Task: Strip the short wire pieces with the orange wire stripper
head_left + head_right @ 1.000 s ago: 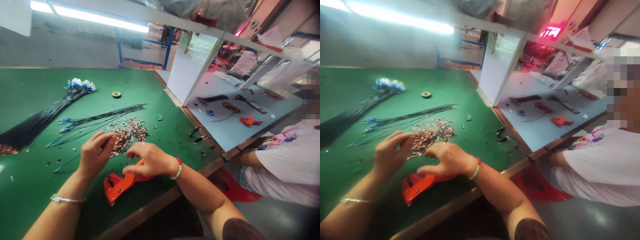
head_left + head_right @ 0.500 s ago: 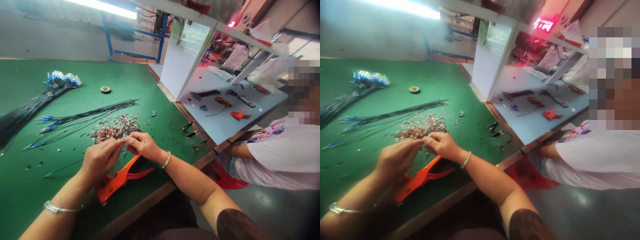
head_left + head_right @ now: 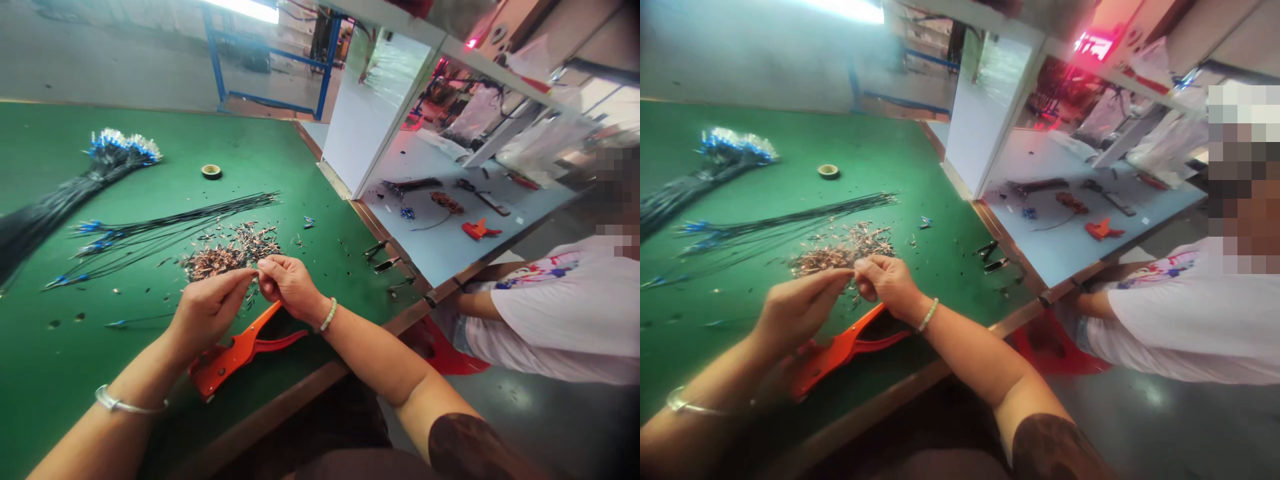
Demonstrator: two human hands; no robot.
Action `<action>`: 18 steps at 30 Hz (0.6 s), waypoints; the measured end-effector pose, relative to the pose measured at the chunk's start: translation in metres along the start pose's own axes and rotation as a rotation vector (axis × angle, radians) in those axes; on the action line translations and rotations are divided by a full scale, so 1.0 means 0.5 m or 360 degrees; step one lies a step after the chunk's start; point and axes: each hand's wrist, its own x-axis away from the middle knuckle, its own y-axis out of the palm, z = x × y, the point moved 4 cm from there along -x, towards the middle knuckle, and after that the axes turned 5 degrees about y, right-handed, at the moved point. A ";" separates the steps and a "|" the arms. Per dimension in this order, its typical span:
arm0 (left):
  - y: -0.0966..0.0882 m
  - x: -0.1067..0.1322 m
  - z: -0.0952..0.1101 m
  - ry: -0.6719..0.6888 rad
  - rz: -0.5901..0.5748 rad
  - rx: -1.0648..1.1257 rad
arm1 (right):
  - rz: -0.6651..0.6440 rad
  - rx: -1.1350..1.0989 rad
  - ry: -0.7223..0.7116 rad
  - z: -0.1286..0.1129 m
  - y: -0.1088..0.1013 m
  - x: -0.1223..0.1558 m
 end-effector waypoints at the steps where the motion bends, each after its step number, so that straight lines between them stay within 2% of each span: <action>1: -0.001 0.000 0.001 -0.0001 0.0004 0.0006 | -0.0006 -0.0019 -0.0005 -0.003 -0.002 -0.001; 4: -0.012 0.002 -0.002 -0.0016 0.0061 -0.0006 | 0.0068 -0.0141 -0.0065 -0.031 -0.029 -0.012; 8: -0.042 0.008 -0.027 -0.0239 0.0231 -0.0038 | 0.0465 -0.0261 -0.0234 -0.080 -0.097 -0.029; 10: -0.054 0.012 -0.042 -0.0367 0.0285 -0.0059 | 0.0456 -0.0098 -0.0228 -0.085 -0.106 -0.033; 15: -0.068 0.017 -0.074 -0.0460 0.0421 -0.0170 | 0.0168 0.0597 -0.0316 -0.063 -0.076 -0.029; 18: -0.071 0.020 -0.091 -0.0476 0.0481 -0.0171 | 0.0209 0.1030 -0.0445 -0.064 -0.076 -0.025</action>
